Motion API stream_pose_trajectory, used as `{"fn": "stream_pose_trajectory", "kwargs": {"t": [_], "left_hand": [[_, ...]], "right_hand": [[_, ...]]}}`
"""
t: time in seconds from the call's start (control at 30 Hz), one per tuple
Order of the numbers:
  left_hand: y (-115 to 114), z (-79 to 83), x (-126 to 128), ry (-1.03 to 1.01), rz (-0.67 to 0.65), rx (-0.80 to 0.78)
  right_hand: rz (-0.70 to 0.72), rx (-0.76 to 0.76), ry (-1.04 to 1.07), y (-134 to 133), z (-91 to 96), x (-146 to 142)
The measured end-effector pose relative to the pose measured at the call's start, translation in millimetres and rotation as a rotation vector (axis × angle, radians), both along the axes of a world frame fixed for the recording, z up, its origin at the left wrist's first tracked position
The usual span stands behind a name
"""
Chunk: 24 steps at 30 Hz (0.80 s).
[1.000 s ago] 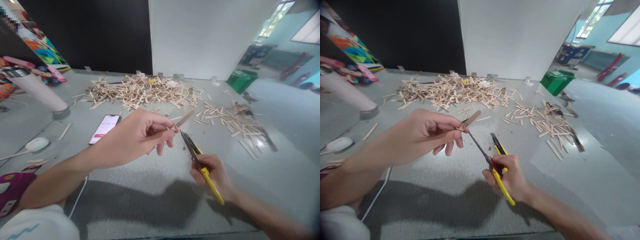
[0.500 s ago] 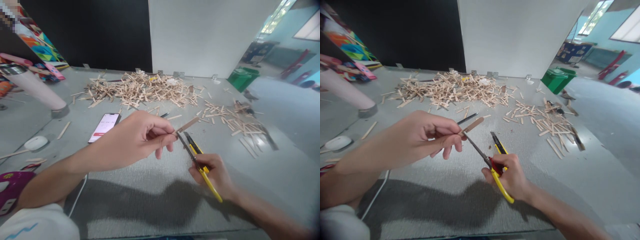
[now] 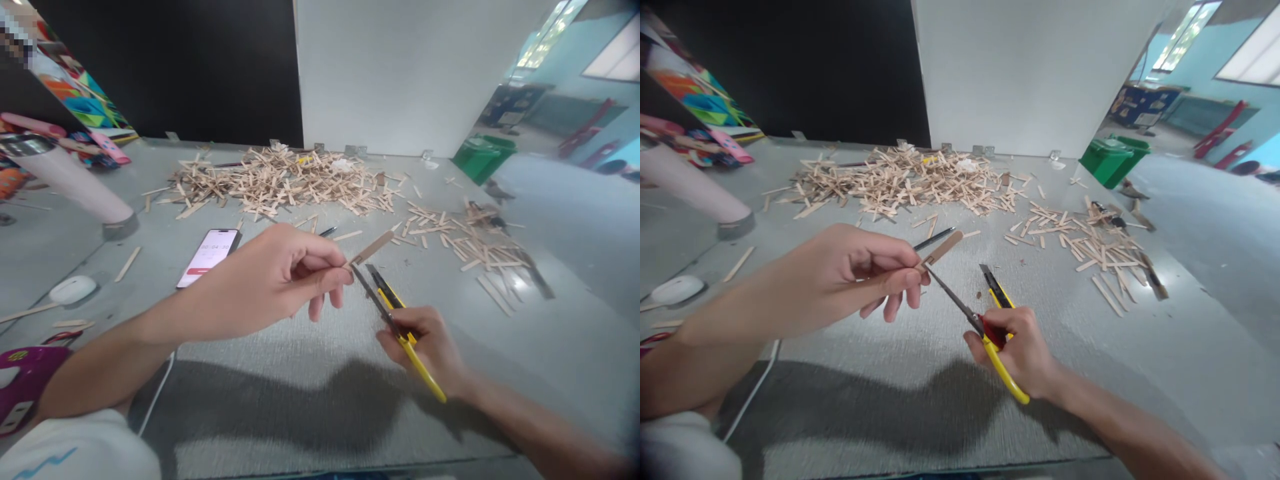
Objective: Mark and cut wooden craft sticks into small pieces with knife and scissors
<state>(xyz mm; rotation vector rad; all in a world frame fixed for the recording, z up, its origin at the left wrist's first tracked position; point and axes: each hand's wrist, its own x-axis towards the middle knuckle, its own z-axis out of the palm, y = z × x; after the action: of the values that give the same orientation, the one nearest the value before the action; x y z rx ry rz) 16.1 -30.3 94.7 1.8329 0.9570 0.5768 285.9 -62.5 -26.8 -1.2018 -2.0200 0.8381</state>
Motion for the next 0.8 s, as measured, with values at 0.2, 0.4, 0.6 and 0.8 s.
{"fn": "stream_pose_trajectory", "kwargs": {"t": [0.2,0.4,0.6,0.8], "left_hand": [[11.9,-1.9,1.6,-0.206,-0.167,-0.292],[22.7,-9.6,2.8,-0.296,-0.257,-0.373],[18.2,-10.3,4.8,-0.193,-0.142,-0.206],[14.0,-10.3,5.9,-0.101,-0.083,-0.095]], "right_hand": [[0.069,0.089,0.064,3.3,-1.3,1.3],[0.121,0.129,0.110,9.7,-11.0,5.8],[0.149,-0.046,0.117,9.2,-15.6,10.4],[0.058,-0.047,0.072,6.4,-14.7,7.4]]}}
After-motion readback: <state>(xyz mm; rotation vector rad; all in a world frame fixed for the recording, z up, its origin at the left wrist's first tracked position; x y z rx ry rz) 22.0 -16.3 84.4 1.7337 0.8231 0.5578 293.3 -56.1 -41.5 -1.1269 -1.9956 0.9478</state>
